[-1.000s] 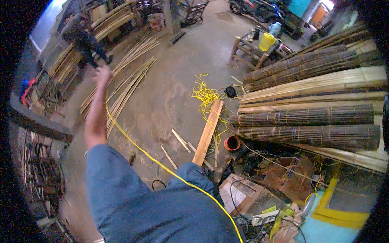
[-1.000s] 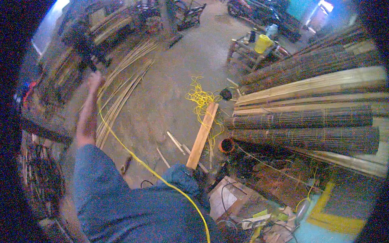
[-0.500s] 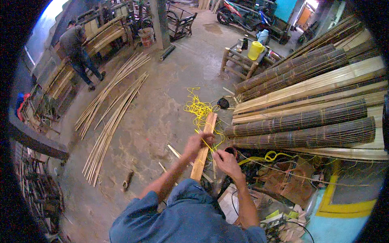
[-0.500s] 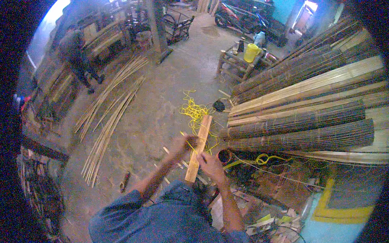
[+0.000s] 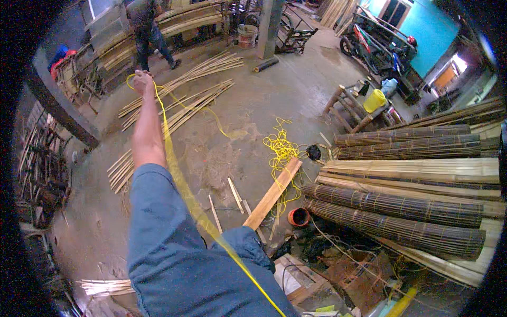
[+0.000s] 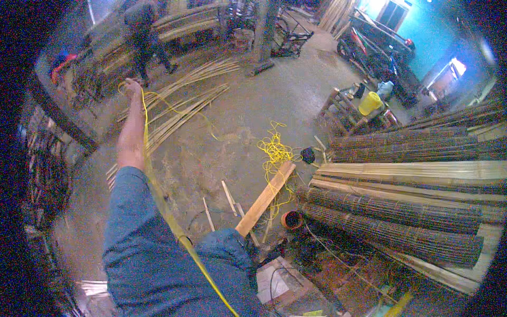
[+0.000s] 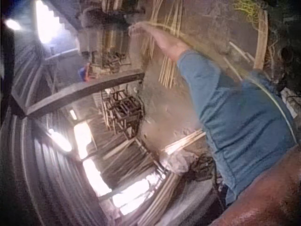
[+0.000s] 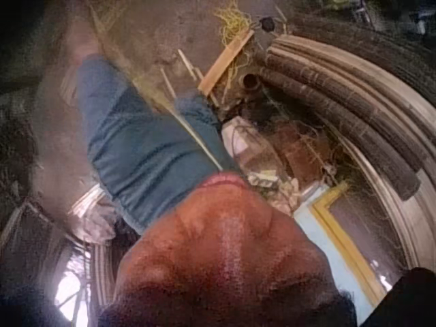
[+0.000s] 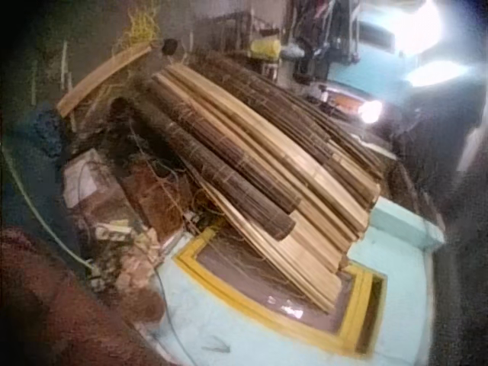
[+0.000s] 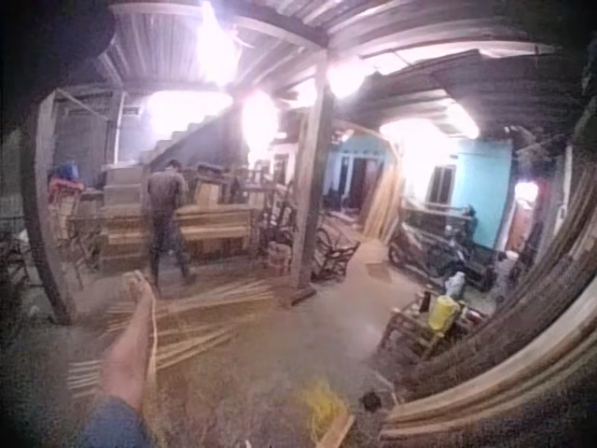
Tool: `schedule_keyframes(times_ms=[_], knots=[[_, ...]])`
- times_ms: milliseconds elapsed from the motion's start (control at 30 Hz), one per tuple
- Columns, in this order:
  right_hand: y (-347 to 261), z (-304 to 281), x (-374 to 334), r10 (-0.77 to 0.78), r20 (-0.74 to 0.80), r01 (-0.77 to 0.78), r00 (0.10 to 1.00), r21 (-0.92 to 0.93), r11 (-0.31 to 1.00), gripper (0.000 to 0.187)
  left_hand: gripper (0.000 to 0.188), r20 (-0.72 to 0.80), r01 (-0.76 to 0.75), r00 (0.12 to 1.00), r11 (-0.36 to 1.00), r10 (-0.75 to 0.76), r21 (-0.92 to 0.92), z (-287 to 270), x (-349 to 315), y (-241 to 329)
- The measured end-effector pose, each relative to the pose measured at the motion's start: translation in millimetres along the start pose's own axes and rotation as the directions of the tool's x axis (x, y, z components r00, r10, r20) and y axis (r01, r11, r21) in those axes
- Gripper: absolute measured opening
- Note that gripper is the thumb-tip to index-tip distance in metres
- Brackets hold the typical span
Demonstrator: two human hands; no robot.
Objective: The person repeatedly pulls a yellow cord from a spool, measures it against a wooden plank, and ties it into loops. They use a hand saw to cut the cord and continue the process of measuring and tying.
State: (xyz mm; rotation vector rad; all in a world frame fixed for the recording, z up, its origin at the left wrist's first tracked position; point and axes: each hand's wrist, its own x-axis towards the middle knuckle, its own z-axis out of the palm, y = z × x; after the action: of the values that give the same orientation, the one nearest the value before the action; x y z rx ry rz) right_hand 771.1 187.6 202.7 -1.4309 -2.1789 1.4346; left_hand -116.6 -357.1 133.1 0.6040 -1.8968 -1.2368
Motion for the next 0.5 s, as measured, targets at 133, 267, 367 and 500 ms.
schedule_keyframes(times_ms=[133,267,367,500], knots=[[-18.1,45.2,11.3,-0.022,-0.075,0.030,0.997,0.107,0.994,0.021,0.052,0.541,-0.471,0.833,0.657,0.112,0.588,-8.7,14.7,-25.6],[-77.1,139.4,52.1,-0.107,-0.139,0.115,0.984,0.047,0.992,0.023,0.037,0.958,-0.507,0.178,0.813,-0.224,0.284,12.1,-184.5,1.5],[-111.9,238.7,125.6,-0.484,0.004,0.482,0.875,-0.092,0.871,0.024,0.041,0.627,-0.197,-0.680,0.918,-0.381,0.344,4.1,-367.7,7.6],[-134.7,314.5,167.2,-0.490,0.209,0.506,0.846,-0.026,0.862,0.023,0.042,0.636,0.340,-0.772,0.854,0.014,0.394,-113.8,-524.6,90.7]])
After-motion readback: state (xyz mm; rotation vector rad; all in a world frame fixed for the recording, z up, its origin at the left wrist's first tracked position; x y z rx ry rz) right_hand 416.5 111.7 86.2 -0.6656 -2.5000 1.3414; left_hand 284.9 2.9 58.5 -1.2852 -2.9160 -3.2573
